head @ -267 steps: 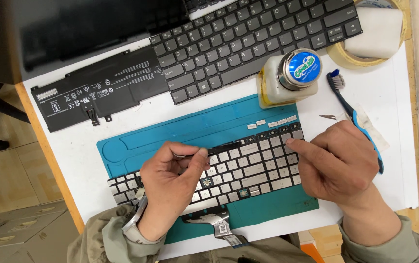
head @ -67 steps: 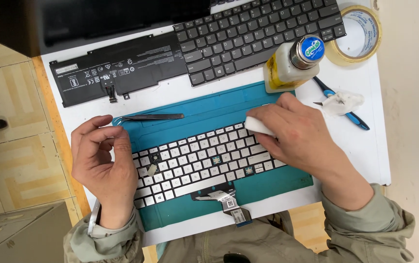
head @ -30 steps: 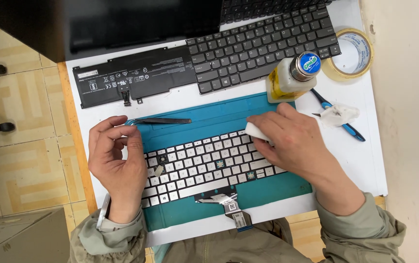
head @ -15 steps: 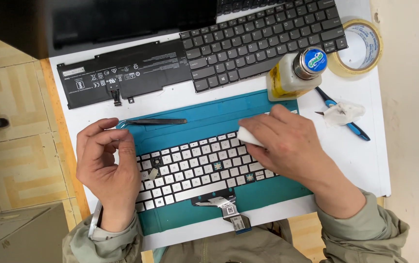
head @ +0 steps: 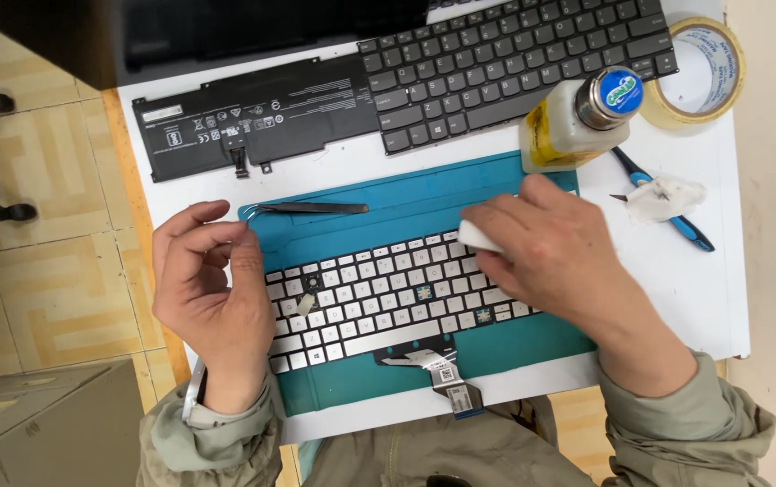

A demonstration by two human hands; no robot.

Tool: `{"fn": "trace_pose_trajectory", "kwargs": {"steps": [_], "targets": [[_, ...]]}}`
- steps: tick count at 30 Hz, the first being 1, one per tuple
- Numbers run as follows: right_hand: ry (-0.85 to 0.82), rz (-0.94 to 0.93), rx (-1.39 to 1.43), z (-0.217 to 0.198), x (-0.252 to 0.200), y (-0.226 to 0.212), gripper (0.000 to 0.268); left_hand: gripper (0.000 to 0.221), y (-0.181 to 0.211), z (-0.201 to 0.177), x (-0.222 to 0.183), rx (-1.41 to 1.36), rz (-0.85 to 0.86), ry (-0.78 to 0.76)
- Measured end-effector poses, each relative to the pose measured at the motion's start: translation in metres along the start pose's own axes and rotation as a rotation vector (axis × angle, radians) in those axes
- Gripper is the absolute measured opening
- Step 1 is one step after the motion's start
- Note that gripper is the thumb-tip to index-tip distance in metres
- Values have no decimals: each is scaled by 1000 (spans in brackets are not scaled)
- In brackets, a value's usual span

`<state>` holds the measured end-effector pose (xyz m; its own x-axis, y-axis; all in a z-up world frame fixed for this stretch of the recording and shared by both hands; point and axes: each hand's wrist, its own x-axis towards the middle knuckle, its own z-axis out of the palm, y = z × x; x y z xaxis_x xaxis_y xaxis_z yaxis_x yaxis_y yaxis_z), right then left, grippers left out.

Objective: Cleaning and inspecting small laptop keyboard components using a toothbrush and cloth

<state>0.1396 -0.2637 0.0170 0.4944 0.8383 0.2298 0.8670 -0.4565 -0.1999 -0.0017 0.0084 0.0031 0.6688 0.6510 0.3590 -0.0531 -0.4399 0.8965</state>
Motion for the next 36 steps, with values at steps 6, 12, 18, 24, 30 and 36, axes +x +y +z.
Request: {"fn": "trace_pose_trajectory", "kwargs": {"steps": [6, 12, 18, 24, 30, 36], "targets": [[47, -37, 99, 7, 16, -25, 35, 9, 3, -2, 5, -59, -18, 70], [58, 22, -48, -2, 3, -9, 30, 11, -3, -8, 9, -129, -32, 115], [42, 26, -19, 3, 5, -14, 34, 11, -6, -8, 9, -103, -28, 90], [144, 62, 85, -29, -25, 11, 22, 19, 4, -12, 7, 26, -78, 49], [37, -18, 34, -6, -12, 9, 30, 18, -1, -10, 4, 56, -87, 35], [57, 23, 47, -21, -12, 11, 18, 17, 3, -9, 3, 56, -73, 35]]}}
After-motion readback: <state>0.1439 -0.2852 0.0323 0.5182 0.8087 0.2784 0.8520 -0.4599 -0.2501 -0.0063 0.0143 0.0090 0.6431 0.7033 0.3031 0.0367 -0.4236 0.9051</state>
